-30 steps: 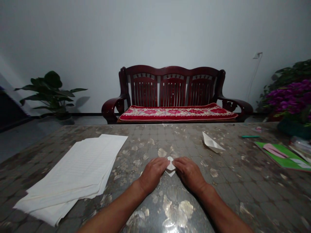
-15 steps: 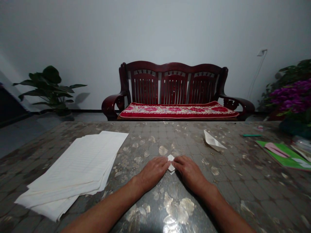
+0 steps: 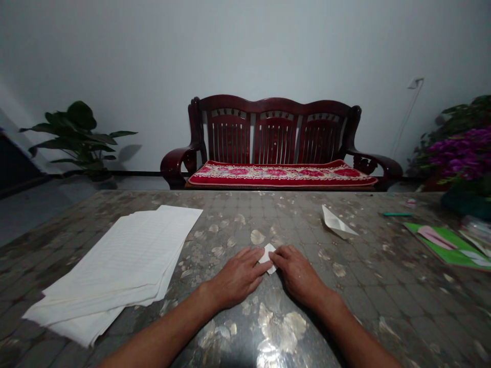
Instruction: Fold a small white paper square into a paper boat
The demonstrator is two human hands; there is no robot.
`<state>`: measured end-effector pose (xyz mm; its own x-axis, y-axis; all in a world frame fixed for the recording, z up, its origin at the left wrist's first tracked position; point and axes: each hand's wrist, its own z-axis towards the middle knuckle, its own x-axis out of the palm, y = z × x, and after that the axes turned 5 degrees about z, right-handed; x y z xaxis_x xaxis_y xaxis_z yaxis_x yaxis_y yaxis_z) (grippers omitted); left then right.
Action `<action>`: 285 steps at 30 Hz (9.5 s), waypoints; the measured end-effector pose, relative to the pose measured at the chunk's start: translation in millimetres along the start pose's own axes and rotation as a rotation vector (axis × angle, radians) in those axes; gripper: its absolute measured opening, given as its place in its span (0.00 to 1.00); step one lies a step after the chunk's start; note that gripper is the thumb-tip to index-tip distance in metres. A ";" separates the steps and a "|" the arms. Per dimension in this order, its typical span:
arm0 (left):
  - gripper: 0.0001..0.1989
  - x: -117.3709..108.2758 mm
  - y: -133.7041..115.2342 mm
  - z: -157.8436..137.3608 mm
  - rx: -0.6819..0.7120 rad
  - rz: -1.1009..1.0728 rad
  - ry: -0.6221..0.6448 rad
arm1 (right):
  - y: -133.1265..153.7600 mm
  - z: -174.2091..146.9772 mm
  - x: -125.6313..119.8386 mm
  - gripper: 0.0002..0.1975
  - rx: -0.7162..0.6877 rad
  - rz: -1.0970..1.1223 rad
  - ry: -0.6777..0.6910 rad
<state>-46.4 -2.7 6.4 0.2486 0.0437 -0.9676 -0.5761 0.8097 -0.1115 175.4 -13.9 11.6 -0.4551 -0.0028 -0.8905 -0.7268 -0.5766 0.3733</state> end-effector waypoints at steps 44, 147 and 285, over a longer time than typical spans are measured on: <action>0.11 16.3 20.8 14.2 -0.023 -0.115 -0.138 | -22.3 -1.7 -4.1 0.11 -0.126 0.017 -0.005; 0.06 4.3 3.8 37.2 -0.666 0.032 -0.034 | -1.4 29.2 7.3 0.07 0.500 -0.158 -0.042; 0.05 16.6 19.1 23.8 -0.094 0.022 -0.205 | -12.0 -2.7 -5.6 0.07 0.069 -0.045 -0.122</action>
<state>-34.8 27.4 -6.4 0.3829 0.1865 -0.9048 -0.6508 0.7495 -0.1209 188.1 -9.3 11.4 -0.4771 0.1237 -0.8701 -0.7798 -0.5162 0.3542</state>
